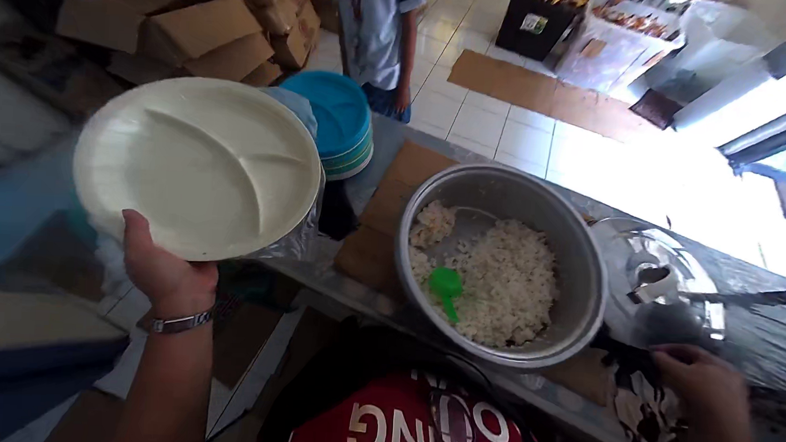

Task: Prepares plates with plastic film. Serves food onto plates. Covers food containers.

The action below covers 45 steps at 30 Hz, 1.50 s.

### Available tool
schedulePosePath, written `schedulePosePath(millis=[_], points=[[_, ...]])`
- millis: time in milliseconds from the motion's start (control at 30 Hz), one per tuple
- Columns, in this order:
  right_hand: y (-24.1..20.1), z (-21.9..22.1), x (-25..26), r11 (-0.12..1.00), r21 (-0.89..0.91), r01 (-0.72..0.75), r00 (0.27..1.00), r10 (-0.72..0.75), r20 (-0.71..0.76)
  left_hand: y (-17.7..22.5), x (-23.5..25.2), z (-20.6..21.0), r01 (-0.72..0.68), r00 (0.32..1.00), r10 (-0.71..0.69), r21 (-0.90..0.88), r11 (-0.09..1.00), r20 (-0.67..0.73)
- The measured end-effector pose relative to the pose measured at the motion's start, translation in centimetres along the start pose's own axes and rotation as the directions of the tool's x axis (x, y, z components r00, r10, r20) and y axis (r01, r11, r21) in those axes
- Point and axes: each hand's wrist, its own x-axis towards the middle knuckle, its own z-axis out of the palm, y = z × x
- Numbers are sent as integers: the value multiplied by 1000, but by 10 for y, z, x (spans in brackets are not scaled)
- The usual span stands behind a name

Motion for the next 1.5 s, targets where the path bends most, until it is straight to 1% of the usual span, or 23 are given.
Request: schedulePosePath(millis=[100,167,200,233,300,367,467,567,700,800,900,967,1000,1067,1100,1133,1167,1200,1267,1300,1367,1400,1500], points=[[-40,-12,-2,997,-64,-46,998,43,-45,5,42,-63,-13,1000,12,60,998,16],[-52,-27,-20,996,-6,-92,989,91,-114,-2,73,-106,2,1000,-5,106,994,27],[-59,-39,-31,998,60,-30,987,39,-157,-1,81,-114,14,1000,-12,114,993,-19],[-67,-47,-42,984,140,109,977,-80,-199,6,84,-115,18,997,-8,124,992,-73],[-95,-52,-59,839,324,438,893,-365,-262,16,97,-118,-3,989,19,110,994,-145],[-152,-46,-76,633,447,632,769,-585,-258,15,117,-121,-48,991,55,61,997,-121],[-249,-22,-103,445,564,696,641,-738,-209,11,131,-120,-73,997,72,-10,997,-41],[-327,15,-111,324,684,654,556,-818,-145,18,122,-106,-20,1000,21,13,1000,-16],[-406,83,-93,449,694,563,598,-801,33,19,117,-108,36,999,-37,49,998,12],[-434,131,-89,551,551,626,627,-776,65,18,113,-118,52,998,-50,56,997,-32],[-430,171,-107,614,344,710,640,-767,49,16,112,-131,71,997,-68,73,995,-42],[-414,205,-124,625,222,748,620,-778,101,10,112,-142,88,995,-84,90,992,-49],[-403,226,-134,631,170,757,606,-775,178,6,112,-146,106,993,-100,96,990,-60],[-385,260,-151,693,107,713,593,-677,435,-4,112,-148,142,988,-136,100,985,-69],[-376,270,-156,704,113,701,552,-636,539,-9,113,-147,157,986,-151,96,983,-66],[-367,271,-161,692,167,703,500,-647,576,-14,113,-146,172,984,-168,94,981,-57],[-358,261,-163,665,251,703,477,-704,527,-18,113,-143,188,982,-184,93,978,-45],[-346,244,-163,630,323,706,497,-766,408,-22,113,-141,201,979,-199,90,975,-34],[-315,197,-142,648,298,701,615,-761,209,-27,107,-132,224,975,-224,84,971,-9],[-295,175,-122,722,220,656,694,-692,202,-29,104,-127,228,973,-230,84,970,18],[-248,152,-81,869,26,494,815,-474,334,-34,94,-112,233,967,-240,90,968,86],[-228,150,-66,895,-58,442,818,-376,435,-36,88,-103,246,961,-255,90,965,105],[-209,163,-61,874,-203,442,729,-218,649,-37,65,-71,295,941,-308,103,950,139]])
